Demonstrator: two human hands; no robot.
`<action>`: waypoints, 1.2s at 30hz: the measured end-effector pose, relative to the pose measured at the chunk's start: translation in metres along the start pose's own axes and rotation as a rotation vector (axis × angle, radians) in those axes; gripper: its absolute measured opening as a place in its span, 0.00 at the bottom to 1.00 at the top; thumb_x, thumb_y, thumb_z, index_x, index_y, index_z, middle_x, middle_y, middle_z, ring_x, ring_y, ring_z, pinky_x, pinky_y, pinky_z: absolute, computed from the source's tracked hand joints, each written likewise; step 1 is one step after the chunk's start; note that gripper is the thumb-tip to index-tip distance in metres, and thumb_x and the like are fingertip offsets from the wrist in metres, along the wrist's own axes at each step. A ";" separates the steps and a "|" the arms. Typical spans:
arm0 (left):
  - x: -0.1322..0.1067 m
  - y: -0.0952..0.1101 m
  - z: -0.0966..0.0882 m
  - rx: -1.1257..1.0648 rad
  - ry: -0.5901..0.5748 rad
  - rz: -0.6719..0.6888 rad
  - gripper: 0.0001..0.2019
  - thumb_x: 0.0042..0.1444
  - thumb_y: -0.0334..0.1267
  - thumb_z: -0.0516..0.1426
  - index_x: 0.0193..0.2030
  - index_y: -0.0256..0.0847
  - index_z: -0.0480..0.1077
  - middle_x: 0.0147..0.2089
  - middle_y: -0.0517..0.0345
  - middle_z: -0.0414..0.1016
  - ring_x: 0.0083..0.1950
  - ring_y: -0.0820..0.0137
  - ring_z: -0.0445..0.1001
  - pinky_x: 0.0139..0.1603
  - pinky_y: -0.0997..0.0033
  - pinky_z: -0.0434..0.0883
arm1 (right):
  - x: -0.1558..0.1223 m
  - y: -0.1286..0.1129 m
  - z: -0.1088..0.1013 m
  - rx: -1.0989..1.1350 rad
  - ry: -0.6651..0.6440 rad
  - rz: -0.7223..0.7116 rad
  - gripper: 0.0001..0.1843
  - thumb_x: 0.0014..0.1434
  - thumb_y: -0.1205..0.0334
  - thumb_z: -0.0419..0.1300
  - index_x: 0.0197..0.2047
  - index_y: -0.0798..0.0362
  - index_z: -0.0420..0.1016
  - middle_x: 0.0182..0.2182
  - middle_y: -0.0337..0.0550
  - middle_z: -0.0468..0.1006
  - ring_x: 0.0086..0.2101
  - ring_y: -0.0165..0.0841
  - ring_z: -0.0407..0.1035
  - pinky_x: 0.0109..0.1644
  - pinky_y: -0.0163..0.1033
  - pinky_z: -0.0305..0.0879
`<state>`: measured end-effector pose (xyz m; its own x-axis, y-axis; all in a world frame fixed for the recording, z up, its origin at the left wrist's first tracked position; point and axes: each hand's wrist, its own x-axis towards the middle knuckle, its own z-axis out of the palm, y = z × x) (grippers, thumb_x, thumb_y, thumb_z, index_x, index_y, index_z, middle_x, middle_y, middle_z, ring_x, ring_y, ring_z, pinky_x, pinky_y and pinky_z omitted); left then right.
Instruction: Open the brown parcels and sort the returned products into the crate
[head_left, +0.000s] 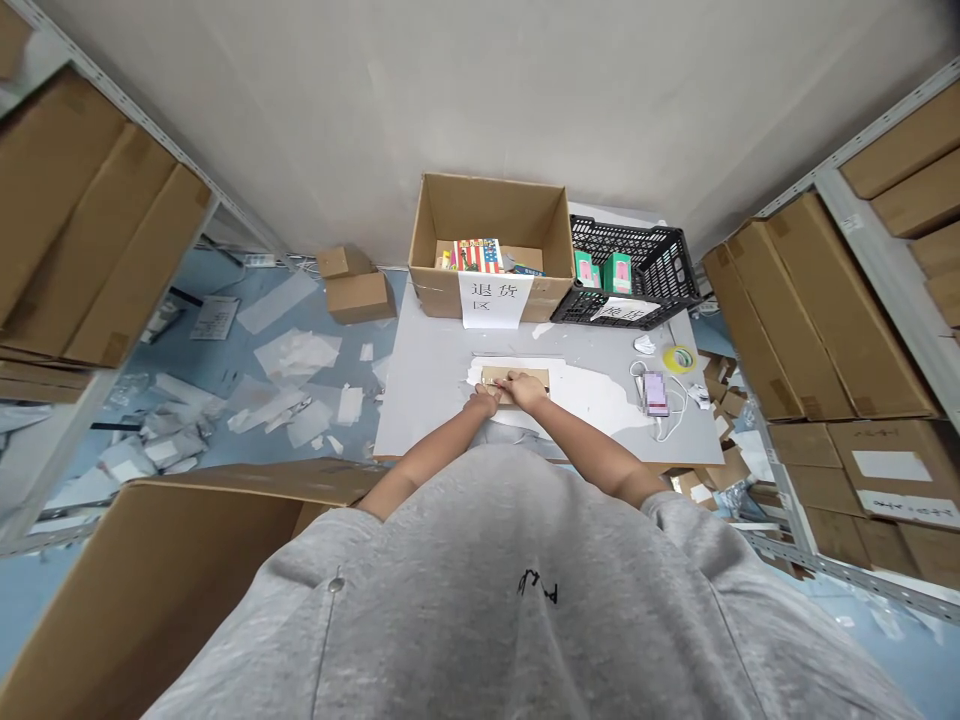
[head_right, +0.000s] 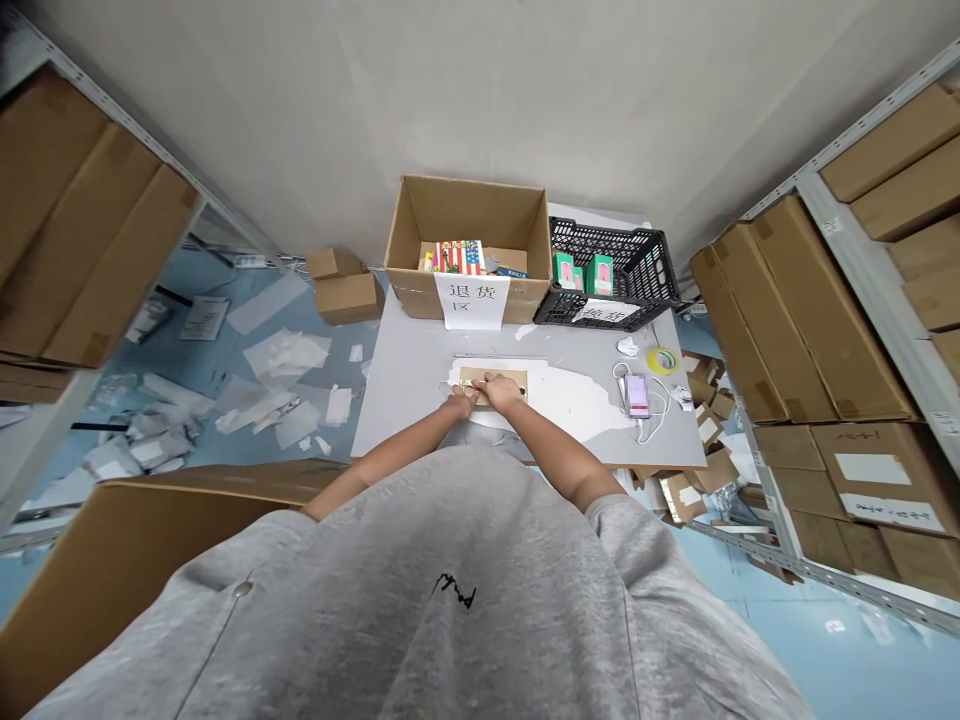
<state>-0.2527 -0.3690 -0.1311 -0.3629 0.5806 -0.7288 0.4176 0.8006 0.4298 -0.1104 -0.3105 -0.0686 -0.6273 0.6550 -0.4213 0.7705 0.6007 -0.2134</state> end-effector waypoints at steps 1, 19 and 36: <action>-0.001 0.001 -0.001 0.029 -0.013 -0.002 0.39 0.59 0.62 0.62 0.68 0.38 0.60 0.68 0.26 0.70 0.70 0.42 0.71 0.64 0.51 0.69 | -0.002 0.000 -0.002 -0.032 -0.017 0.002 0.22 0.75 0.61 0.55 0.68 0.37 0.74 0.57 0.47 0.77 0.51 0.41 0.72 0.51 0.38 0.63; -0.003 0.005 -0.002 0.238 -0.039 -0.017 0.39 0.66 0.66 0.49 0.72 0.37 0.56 0.68 0.29 0.71 0.68 0.45 0.73 0.62 0.51 0.71 | -0.082 0.080 -0.008 -0.167 -0.063 0.300 0.34 0.70 0.74 0.51 0.73 0.38 0.66 0.60 0.57 0.73 0.56 0.47 0.69 0.54 0.45 0.66; -0.029 0.010 0.001 0.472 0.304 0.225 0.44 0.67 0.56 0.50 0.81 0.31 0.43 0.83 0.29 0.41 0.83 0.43 0.44 0.78 0.34 0.45 | -0.088 0.089 0.034 1.413 0.185 0.632 0.08 0.77 0.59 0.49 0.56 0.48 0.63 0.29 0.31 0.72 0.20 0.28 0.73 0.27 0.34 0.75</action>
<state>-0.2368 -0.3776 -0.1060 -0.4158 0.7998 -0.4330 0.8106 0.5417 0.2222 0.0171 -0.3303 -0.0806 -0.0946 0.7345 -0.6719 0.3158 -0.6180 -0.7200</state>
